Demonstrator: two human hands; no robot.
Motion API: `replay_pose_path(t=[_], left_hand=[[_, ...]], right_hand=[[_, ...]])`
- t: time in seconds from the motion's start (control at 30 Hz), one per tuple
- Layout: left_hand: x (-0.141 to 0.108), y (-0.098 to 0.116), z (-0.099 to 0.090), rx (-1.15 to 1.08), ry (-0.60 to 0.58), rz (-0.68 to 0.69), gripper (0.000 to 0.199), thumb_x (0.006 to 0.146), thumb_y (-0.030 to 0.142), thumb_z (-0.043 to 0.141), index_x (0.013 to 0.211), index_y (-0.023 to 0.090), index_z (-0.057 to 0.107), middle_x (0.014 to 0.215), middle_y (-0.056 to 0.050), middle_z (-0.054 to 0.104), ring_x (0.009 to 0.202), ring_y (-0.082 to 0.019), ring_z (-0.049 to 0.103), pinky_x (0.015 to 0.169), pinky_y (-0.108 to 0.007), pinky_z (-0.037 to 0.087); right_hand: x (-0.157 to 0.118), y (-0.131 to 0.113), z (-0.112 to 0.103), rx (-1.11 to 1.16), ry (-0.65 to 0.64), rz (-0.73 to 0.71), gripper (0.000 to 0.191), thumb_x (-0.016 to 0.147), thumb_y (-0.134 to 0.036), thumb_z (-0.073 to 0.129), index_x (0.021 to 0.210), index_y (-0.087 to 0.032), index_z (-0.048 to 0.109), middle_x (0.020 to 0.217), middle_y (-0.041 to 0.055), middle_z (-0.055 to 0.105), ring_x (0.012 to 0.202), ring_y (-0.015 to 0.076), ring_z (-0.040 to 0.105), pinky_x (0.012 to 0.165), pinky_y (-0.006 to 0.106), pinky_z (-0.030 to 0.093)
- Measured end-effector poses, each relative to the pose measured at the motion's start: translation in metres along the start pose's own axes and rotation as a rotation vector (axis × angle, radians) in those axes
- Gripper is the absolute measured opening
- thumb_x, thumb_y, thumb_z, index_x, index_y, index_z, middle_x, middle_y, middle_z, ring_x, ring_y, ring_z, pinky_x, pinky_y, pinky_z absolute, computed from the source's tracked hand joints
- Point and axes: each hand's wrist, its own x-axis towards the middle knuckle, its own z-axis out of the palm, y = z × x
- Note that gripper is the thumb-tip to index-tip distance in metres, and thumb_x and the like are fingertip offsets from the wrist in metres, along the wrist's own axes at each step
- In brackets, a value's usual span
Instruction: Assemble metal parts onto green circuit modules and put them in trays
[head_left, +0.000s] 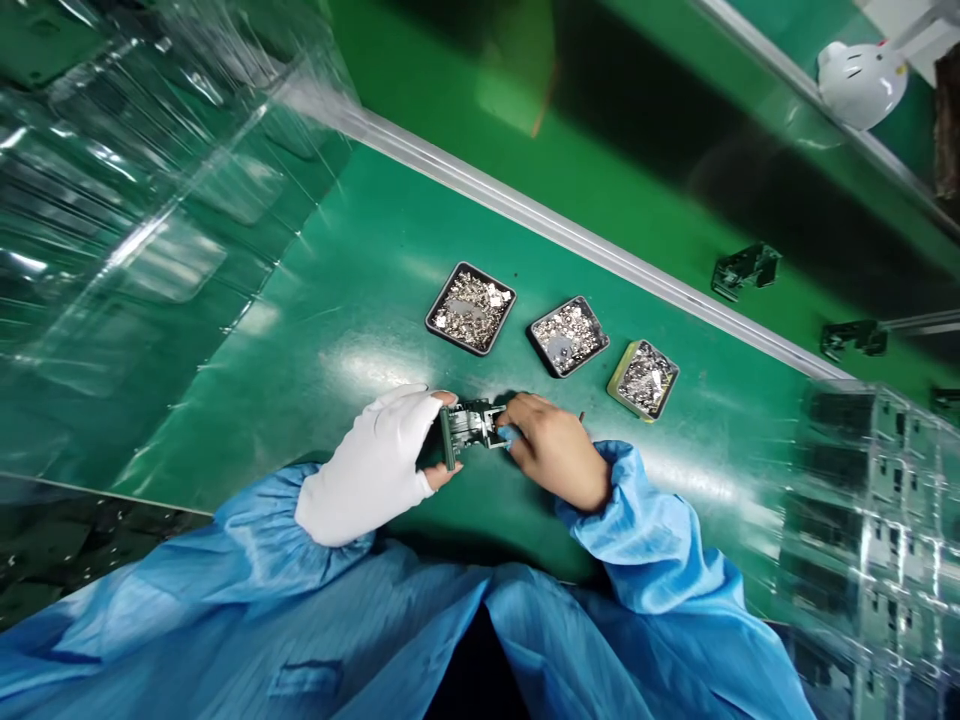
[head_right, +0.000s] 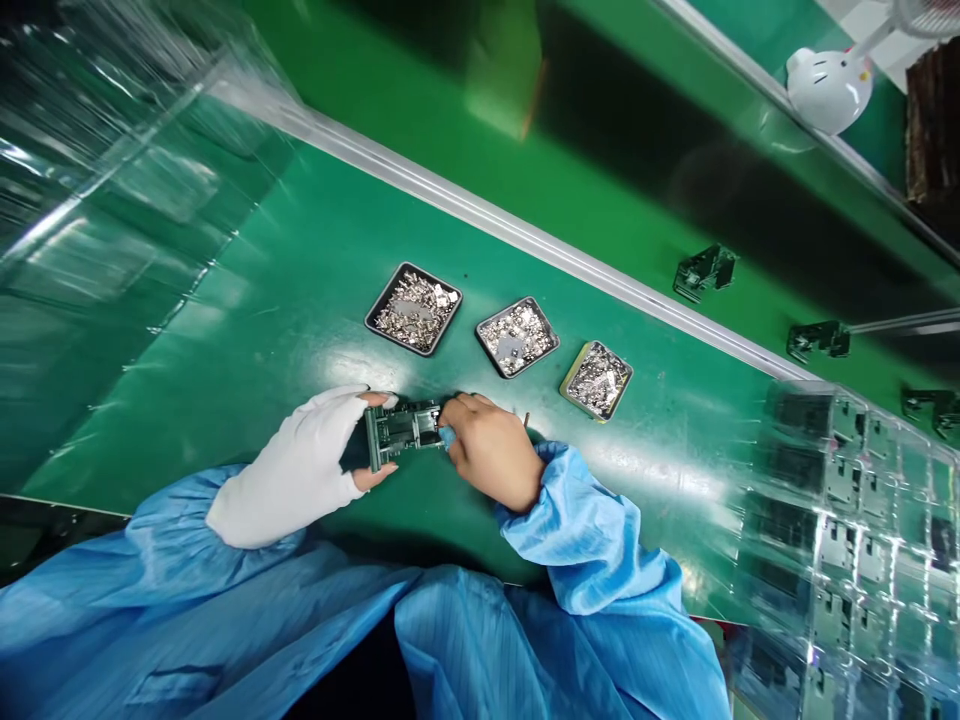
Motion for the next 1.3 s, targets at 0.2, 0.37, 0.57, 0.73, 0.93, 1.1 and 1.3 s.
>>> replay_pose_path(t=[0.2,0.37,0.57,0.73,0.93,1.1,1.3], left_hand=[[-0.002,0.001,0.000,-0.129,0.084,0.001,0.046,0.077,0.034,0.061,0.117,0.017,0.046,0.116,-0.013,0.061,0.111,-0.029,0.058,0.095,-0.044,0.048],[-0.010,-0.004,0.001,-0.257,0.158,0.092,0.065,0.080,0.048,0.056,0.133,0.020,0.034,0.133,-0.015,0.051,0.122,-0.033,0.050,0.101,-0.050,0.044],[-0.007,-0.013,0.012,-0.044,0.163,0.174,0.068,0.086,0.042,0.049,0.144,0.019,0.022,0.135,-0.018,0.048,0.118,-0.035,0.053,0.093,-0.049,0.048],[-0.003,-0.012,0.013,0.036,0.179,0.269,0.054,0.084,0.041,0.052,0.131,0.017,0.039,0.122,-0.016,0.057,0.109,-0.032,0.058,0.091,-0.045,0.050],[-0.004,-0.011,0.013,0.053,0.165,0.285,0.048,0.085,0.041,0.051,0.126,0.017,0.044,0.123,-0.015,0.057,0.108,-0.030,0.059,0.089,-0.043,0.052],[-0.004,-0.013,0.018,0.053,0.144,0.274,0.052,0.084,0.043,0.052,0.129,0.018,0.042,0.126,-0.016,0.056,0.111,-0.031,0.058,0.090,-0.045,0.051],[-0.005,-0.013,0.007,-0.027,0.150,0.248,0.051,0.083,0.043,0.053,0.128,0.020,0.044,0.127,-0.013,0.056,0.110,-0.030,0.059,0.090,-0.042,0.052]], right_hand=[[-0.001,0.007,-0.005,0.170,0.375,-0.028,0.015,0.091,-0.026,0.052,0.096,-0.020,0.064,0.106,0.0076,0.064,0.101,0.0210,0.056,0.092,0.038,0.041],[-0.003,-0.007,-0.002,0.345,0.424,-0.162,0.022,0.092,-0.038,0.052,0.083,-0.019,0.057,0.091,0.0058,0.065,0.087,0.0154,0.061,0.085,0.032,0.047],[-0.013,-0.023,0.016,-0.227,0.361,-0.432,0.011,0.092,-0.028,0.051,0.092,-0.022,0.059,0.103,0.0026,0.067,0.105,0.0180,0.054,0.115,0.043,0.013],[-0.022,0.014,-0.020,-0.243,0.387,-0.220,0.017,0.093,-0.029,0.048,0.102,-0.023,0.061,0.108,0.0035,0.065,0.104,0.0178,0.054,0.107,0.041,0.027],[-0.046,0.095,-0.079,-0.441,0.325,0.501,0.026,0.083,-0.005,0.049,0.094,-0.018,0.068,0.093,0.0090,0.064,0.088,0.0223,0.054,0.080,0.034,0.040],[-0.046,0.111,-0.073,-0.424,0.294,0.493,0.026,0.078,-0.002,0.051,0.089,-0.017,0.069,0.091,0.0102,0.063,0.088,0.0231,0.054,0.078,0.034,0.038],[-0.052,0.100,-0.089,-0.326,0.342,0.476,0.019,0.083,-0.006,0.048,0.088,-0.016,0.063,0.086,0.0055,0.066,0.078,0.0171,0.058,0.072,0.027,0.040]])
